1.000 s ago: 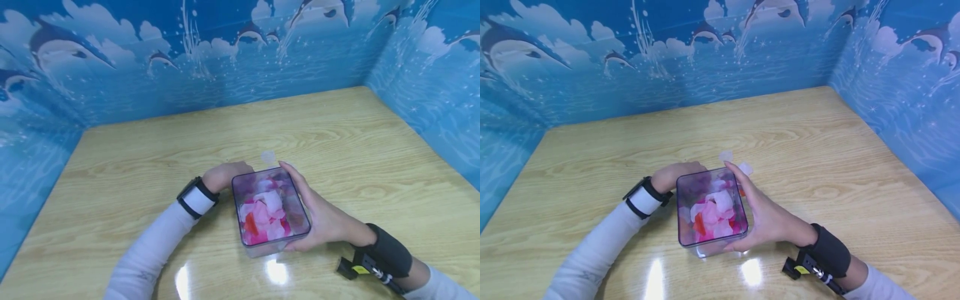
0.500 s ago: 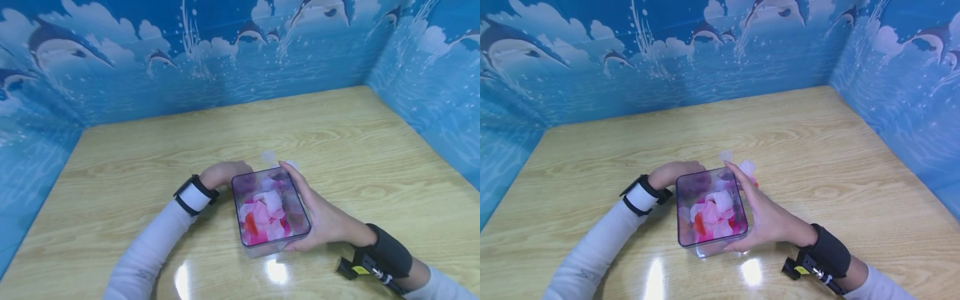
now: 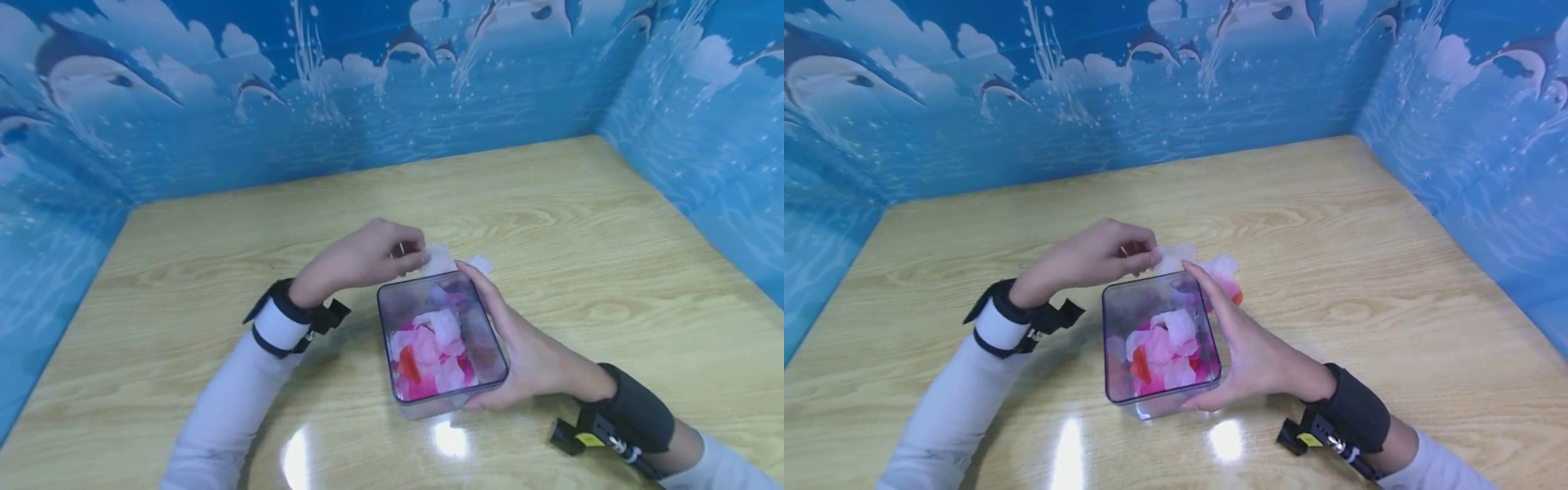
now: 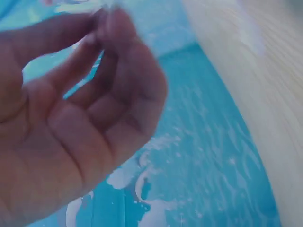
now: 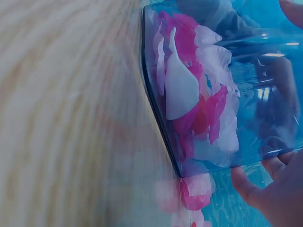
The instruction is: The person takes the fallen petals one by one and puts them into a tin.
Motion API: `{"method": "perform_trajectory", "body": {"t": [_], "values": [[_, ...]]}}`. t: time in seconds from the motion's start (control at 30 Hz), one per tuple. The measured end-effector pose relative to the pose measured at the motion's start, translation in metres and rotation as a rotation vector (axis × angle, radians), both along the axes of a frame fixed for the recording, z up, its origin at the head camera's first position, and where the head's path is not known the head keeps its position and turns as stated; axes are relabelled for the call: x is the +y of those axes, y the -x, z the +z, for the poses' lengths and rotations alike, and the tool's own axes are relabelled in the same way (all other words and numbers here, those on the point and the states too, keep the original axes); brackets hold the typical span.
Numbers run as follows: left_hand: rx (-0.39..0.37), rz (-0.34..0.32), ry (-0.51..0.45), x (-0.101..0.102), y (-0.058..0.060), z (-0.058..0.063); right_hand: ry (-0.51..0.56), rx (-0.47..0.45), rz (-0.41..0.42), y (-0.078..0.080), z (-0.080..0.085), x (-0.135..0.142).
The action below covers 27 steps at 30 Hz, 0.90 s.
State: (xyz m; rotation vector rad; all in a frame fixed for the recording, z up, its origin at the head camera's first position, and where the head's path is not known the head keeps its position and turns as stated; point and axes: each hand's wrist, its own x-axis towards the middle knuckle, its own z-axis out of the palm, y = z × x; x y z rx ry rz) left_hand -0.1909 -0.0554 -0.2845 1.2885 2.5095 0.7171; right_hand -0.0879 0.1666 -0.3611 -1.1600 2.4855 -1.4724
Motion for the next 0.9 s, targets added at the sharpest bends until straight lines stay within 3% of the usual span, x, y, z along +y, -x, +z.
{"method": "perform_trajectory", "body": {"t": [0.07,0.17,0.27,0.37,0.47,0.6,0.8,0.9], "values": [[-0.007,-0.003,-0.077,-0.001,-0.006,0.008,-0.002,0.007,0.002,0.0,0.001,0.0],[0.021,-0.098,-0.09,-0.001,-0.017,0.018,0.005,0.004,0.005,0.0,0.001,0.001],[0.06,-0.209,-0.002,-0.001,-0.029,0.024,0.011,-0.009,0.009,0.0,0.002,0.002],[0.099,-0.261,0.12,-0.001,-0.04,0.027,0.02,-0.011,0.016,0.0,0.002,0.002],[0.121,-0.255,0.205,-0.002,-0.047,0.029,0.02,-0.018,0.021,0.0,0.002,0.002],[0.125,-0.231,0.238,-0.006,-0.052,0.03,0.024,-0.032,0.035,0.0,0.001,0.002],[0.04,-0.174,0.217,-0.007,-0.062,0.026,0.004,0.001,0.026,0.0,0.001,0.002],[-0.026,-0.11,0.151,-0.009,-0.069,0.019,-0.001,0.012,0.031,0.0,0.001,0.0]]}}
